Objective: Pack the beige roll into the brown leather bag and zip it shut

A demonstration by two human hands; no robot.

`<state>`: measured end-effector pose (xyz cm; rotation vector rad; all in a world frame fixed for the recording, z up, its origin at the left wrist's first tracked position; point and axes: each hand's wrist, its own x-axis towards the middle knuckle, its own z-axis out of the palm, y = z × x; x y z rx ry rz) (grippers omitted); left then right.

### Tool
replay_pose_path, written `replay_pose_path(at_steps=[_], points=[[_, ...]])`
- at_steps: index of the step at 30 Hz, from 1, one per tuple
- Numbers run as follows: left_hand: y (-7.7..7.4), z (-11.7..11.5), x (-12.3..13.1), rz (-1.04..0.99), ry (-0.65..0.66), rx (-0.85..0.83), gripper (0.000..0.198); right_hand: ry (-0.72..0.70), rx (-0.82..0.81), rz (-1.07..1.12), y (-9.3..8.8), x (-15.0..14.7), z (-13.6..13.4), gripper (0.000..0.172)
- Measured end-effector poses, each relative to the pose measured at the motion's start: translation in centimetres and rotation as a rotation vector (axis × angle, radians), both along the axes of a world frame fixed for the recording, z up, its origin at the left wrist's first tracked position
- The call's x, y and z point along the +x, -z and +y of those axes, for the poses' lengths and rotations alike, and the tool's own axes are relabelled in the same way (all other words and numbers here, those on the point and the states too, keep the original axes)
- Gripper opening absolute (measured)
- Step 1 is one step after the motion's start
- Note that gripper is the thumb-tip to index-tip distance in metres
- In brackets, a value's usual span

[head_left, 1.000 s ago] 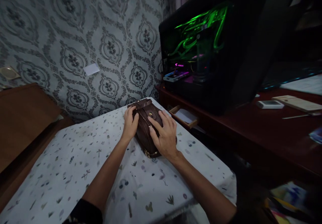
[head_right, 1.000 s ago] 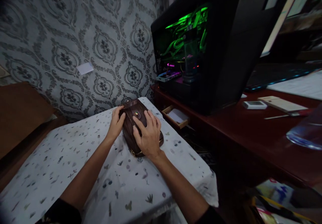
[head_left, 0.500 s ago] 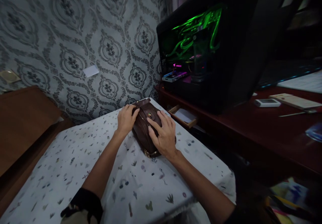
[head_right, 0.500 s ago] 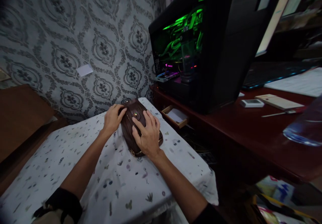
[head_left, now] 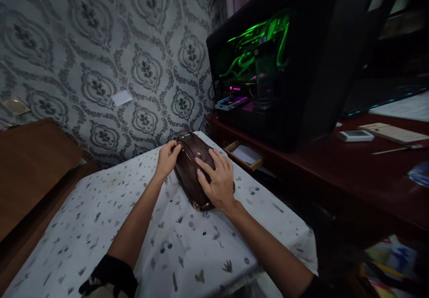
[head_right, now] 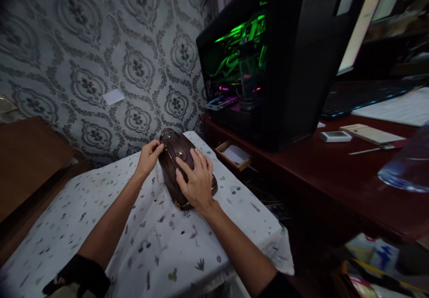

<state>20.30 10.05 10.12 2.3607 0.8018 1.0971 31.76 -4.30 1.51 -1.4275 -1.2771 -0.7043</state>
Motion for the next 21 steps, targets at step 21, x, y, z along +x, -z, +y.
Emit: replay_pose_path(at_steps=[21], points=[[-2.5,3.7,7.7,0.078,-0.077,-0.012,0.024,-0.036,0.012,-0.024,0.1,0.5,-0.7,0.030]])
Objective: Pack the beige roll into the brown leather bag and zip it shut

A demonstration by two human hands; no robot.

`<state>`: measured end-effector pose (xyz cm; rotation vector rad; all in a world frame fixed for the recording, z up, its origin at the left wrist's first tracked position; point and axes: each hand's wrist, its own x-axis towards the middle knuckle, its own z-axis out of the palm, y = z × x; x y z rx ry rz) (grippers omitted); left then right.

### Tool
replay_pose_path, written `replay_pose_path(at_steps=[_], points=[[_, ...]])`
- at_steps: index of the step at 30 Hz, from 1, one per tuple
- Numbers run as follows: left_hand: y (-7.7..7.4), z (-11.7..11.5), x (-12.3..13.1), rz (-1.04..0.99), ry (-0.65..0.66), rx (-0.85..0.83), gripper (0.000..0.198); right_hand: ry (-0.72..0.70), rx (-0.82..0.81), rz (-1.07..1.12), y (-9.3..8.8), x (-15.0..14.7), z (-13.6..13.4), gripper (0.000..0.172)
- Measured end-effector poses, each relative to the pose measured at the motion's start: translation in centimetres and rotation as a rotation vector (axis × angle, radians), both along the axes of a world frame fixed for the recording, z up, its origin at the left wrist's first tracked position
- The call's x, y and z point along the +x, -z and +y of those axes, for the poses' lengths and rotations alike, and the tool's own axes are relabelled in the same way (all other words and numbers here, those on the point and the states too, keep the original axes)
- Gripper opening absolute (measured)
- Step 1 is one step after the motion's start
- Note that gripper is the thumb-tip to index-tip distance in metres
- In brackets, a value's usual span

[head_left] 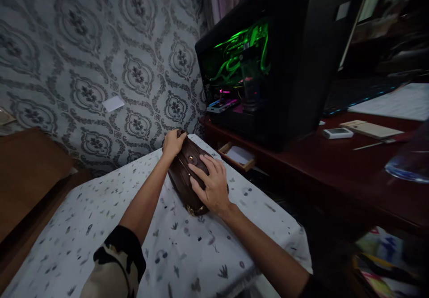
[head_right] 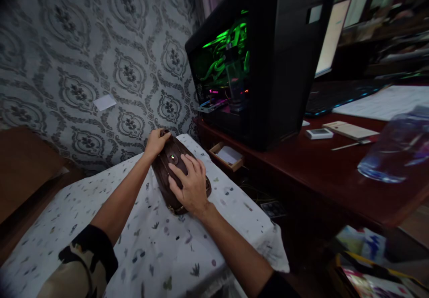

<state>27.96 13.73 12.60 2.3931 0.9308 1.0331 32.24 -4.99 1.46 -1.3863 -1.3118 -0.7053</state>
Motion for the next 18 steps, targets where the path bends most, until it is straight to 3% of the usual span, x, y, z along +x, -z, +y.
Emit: replay_pose_path(at_steps=[13,18], points=[[0.2,-2.4,-1.2,-0.114,0.198,-0.133,0.023,-0.017,0.006,-0.009,0.1,0.0,-0.1,0.031],[0.3,-2.5,-1.4,-0.144,0.233,-0.180,0.022,-0.010,0.014,0.046,0.1,0.0,-0.1,0.040]])
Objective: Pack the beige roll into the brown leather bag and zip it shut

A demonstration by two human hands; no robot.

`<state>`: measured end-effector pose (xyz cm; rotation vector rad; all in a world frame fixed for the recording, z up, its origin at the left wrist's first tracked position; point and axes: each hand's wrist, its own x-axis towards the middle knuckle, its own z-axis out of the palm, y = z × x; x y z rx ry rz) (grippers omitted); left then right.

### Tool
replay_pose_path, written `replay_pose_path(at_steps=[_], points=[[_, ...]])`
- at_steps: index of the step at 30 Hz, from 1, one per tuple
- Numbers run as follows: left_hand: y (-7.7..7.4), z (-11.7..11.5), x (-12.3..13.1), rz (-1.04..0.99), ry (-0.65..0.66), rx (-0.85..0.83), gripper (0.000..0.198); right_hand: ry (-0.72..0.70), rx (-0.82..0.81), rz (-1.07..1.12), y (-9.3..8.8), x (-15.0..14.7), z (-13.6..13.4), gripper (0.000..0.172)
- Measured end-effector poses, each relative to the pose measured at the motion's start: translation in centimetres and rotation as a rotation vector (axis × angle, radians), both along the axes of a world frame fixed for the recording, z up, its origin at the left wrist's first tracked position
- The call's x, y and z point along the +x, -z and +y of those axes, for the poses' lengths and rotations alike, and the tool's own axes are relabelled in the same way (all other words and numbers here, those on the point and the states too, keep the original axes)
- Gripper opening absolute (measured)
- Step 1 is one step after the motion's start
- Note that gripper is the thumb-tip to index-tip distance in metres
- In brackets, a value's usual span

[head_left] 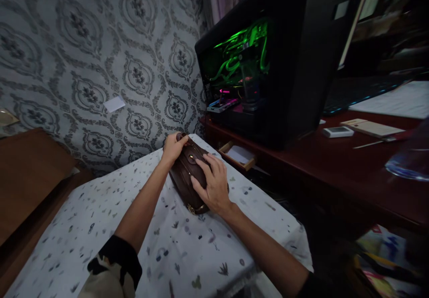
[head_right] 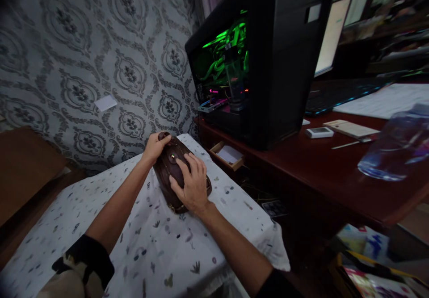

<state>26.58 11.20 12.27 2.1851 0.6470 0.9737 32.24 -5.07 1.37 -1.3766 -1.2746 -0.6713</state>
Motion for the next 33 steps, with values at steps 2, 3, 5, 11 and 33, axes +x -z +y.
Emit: replay_pose_path(at_steps=[2,3,5,11,33], points=[[0.2,-0.2,-0.1,-0.010,0.026,-0.017,0.023,-0.007,0.013,0.004,0.0,0.1,0.0,0.038],[0.2,-0.4,-0.1,-0.015,0.041,-0.024,0.024,-0.012,0.020,-0.002,0.0,0.1,0.1,0.037],[0.4,-0.7,-0.2,-0.023,0.071,-0.035,0.026,-0.017,0.028,-0.009,0.0,0.2,0.1,0.035],[-0.1,-1.2,-1.5,-0.023,0.119,-0.027,0.024,-0.017,0.021,-0.010,0.3,0.2,0.2,0.037],[0.0,-3.0,-6.7,0.133,0.025,-0.007,0.023,-0.058,0.044,0.033,0.6,0.0,0.2,0.033]])
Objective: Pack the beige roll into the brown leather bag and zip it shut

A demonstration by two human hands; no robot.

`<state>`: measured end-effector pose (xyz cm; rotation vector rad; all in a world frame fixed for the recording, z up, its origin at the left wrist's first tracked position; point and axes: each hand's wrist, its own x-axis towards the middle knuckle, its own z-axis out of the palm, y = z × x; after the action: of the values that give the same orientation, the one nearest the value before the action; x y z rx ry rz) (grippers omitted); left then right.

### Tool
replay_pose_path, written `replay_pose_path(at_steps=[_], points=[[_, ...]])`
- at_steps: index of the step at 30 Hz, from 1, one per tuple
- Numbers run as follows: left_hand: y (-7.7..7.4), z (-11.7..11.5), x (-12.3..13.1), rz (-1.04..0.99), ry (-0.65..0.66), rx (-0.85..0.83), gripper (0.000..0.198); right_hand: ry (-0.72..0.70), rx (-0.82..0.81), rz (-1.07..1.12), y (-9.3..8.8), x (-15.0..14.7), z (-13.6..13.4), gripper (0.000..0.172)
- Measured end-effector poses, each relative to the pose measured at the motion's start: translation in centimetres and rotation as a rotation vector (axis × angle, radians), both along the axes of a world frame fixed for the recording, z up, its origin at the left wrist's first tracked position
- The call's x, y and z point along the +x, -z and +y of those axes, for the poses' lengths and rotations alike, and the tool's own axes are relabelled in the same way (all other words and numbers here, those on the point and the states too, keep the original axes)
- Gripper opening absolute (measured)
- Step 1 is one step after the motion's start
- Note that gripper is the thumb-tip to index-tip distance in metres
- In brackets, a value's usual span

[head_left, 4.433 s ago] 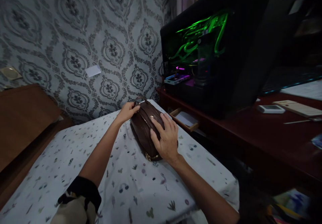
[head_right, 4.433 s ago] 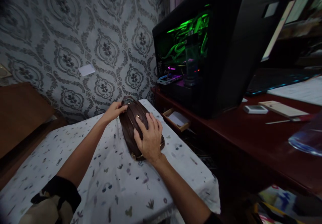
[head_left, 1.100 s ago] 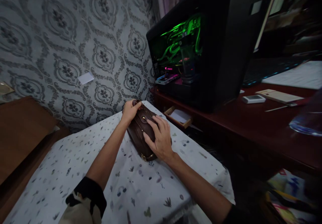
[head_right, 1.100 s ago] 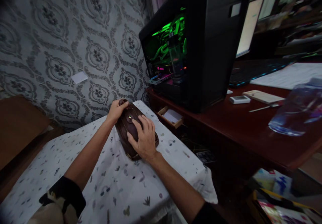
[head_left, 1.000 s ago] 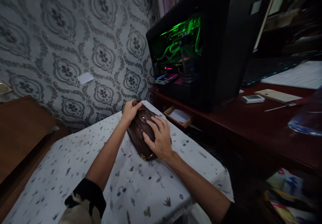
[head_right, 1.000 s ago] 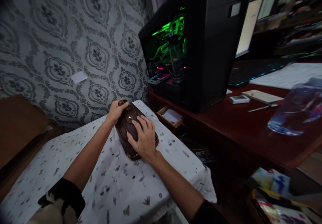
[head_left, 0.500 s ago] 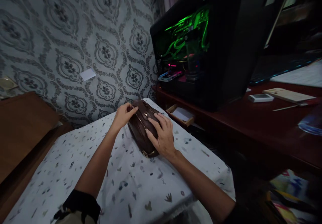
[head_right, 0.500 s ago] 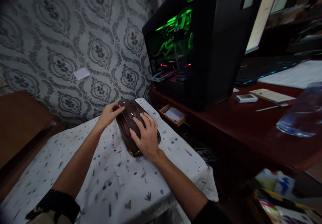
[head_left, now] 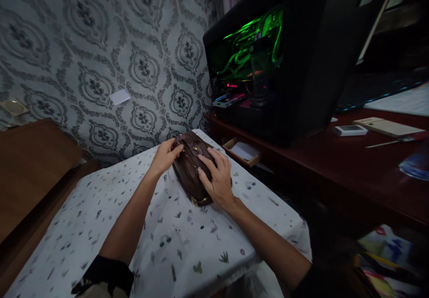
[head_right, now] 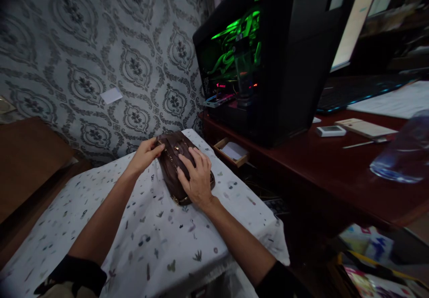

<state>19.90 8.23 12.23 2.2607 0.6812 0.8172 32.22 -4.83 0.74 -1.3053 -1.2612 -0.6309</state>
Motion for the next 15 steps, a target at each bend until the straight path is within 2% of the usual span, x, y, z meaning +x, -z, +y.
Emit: replay_pose_path(at_steps=[8,12,15], points=[[-0.5,-2.2,0.1,0.014,0.135,-0.053,0.029,0.018,-0.039,-0.050,0.1,0.0,-0.1,0.038],[-0.4,-2.1,0.0,0.027,0.120,-0.067,0.031,-0.027,-0.011,-0.014,0.0,-0.2,-0.4,0.037],[-0.2,-1.7,0.1,0.029,0.057,0.042,0.022,-0.045,0.050,0.102,-0.2,-0.2,-0.8,0.034]])
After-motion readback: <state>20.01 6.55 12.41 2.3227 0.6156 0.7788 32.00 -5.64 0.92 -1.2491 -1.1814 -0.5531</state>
